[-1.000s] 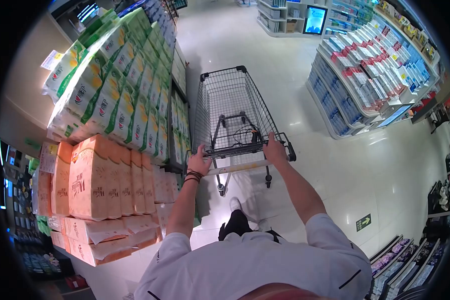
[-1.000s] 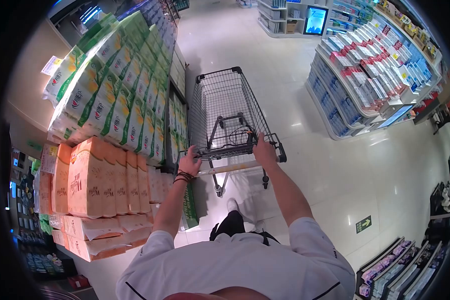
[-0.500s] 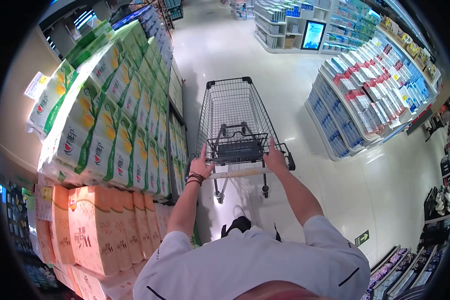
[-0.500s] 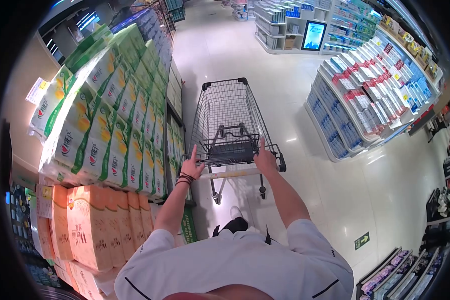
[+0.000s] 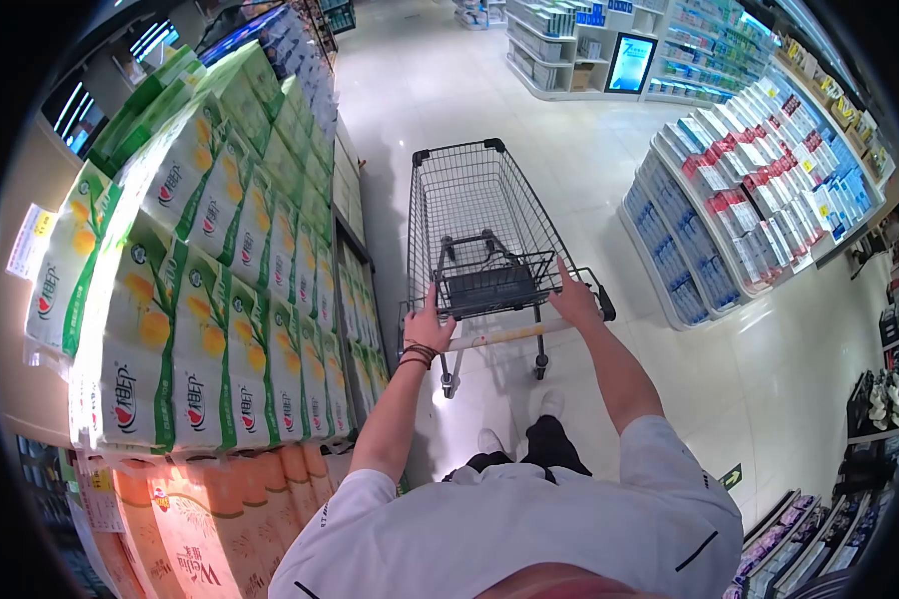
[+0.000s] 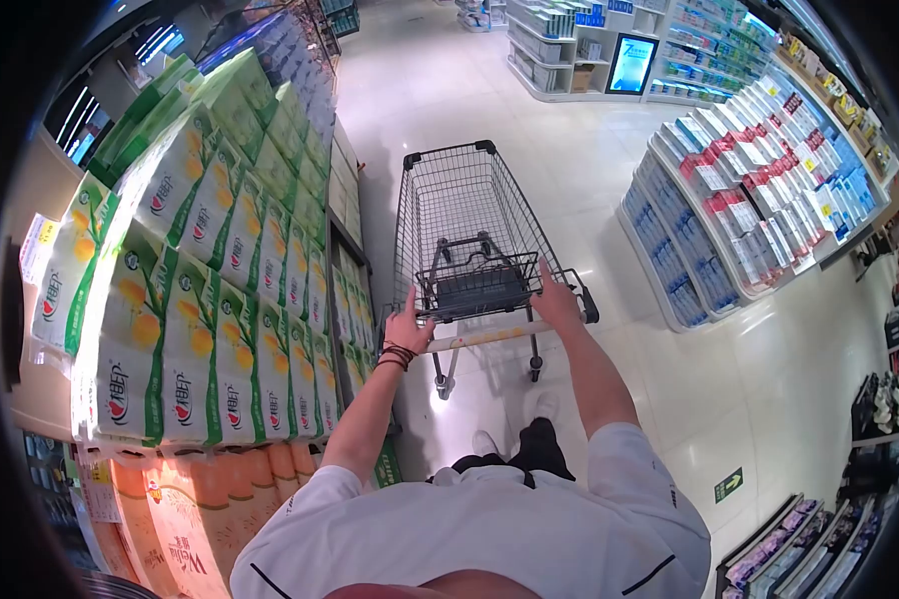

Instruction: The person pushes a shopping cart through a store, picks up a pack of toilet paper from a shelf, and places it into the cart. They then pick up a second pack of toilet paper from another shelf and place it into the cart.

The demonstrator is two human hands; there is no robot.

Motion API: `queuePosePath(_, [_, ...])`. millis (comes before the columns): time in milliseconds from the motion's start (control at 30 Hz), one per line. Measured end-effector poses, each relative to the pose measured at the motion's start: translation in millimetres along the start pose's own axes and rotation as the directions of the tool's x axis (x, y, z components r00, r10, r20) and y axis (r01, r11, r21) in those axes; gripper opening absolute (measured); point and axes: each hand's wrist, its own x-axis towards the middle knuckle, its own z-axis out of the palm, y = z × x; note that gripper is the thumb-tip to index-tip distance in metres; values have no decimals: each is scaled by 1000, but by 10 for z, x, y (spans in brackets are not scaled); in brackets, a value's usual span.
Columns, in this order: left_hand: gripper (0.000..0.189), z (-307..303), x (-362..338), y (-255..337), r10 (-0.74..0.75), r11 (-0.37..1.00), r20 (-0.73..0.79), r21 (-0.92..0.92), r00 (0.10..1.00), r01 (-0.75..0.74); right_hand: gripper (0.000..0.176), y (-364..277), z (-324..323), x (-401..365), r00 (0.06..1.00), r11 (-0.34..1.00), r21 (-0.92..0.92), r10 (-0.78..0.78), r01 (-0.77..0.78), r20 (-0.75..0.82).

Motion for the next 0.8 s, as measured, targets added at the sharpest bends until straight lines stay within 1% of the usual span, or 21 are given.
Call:
queuePosePath(67, [95,9,140,-1,-3,1000,3,16,1000,3,100,-23,-71,161,1000,1000,12,-10,9,16])
queuePosePath(167, [95,5,372,15,-8,998,1,57,1000,8,100,31,-42,508,993,999,-12,-36,37,109])
queuePosePath(200, [95,14,466,24,-6,998,-2,68,1000,7,100,14,-67,629,993,999,-15,-29,31,110])
queuePosePath(233, [95,21,568,29,-3,997,-6,82,1000,3,98,-107,-265,689,990,1000,-3,1,-1,144])
queuePosePath(300, [92,42,808,32,-39,993,-9,115,999,40,87,-95,-270,1030,986,998,-7,-54,56,158])
queuePosePath(367, [91,52,1099,-3,-53,990,-36,126,998,57,76,-106,-163,1415,988,993,-15,-119,121,99])
queuePosePath(400, [89,-39,1239,31,-96,986,-10,137,995,96,71,-103,-136,1646,986,987,-30,-153,155,63])
queuePosePath(433, [89,-92,1445,8,-106,988,-14,113,994,107,59,-167,-149,1784,980,980,2,-199,199,-16])
queuePosePath(500, [89,-156,1718,-99,-142,988,3,64,990,142,48,-309,-236,2054,976,972,92,-209,215,-67])
queuePosePath(533, [81,-240,1817,-66,-152,988,-44,16,987,153,42,-400,-251,2175,977,972,110,-199,206,-70])
queuePosePath(567, [75,-214,1883,-142,-154,988,-78,8,985,155,35,-471,-301,2326,979,972,123,-189,198,-75])
queuePosePath(600, [69,-181,1965,-236,-152,988,-116,-2,982,153,26,-460,-197,2539,958,956,101,-265,276,-109])
queuePosePath(633, [62,-247,2241,-292,-133,991,-181,-6,975,134,25,-525,-265,2778,964,961,95,-249,258,-97])
queuePosePath(700, [50,-288,2512,-407,-137,989,-135,27,981,142,21,-656,-225,2955,976,972,93,-214,217,-43])
queuePosePath(733, [45,-339,2632,-438,-142,988,-106,46,984,148,21,-742,-263,3074,977,972,107,-207,211,-43])
queuePosePath(800, [40,-404,2827,-494,-138,989,-118,37,983,143,20,-831,-299,3250,982,974,127,-187,188,-25])
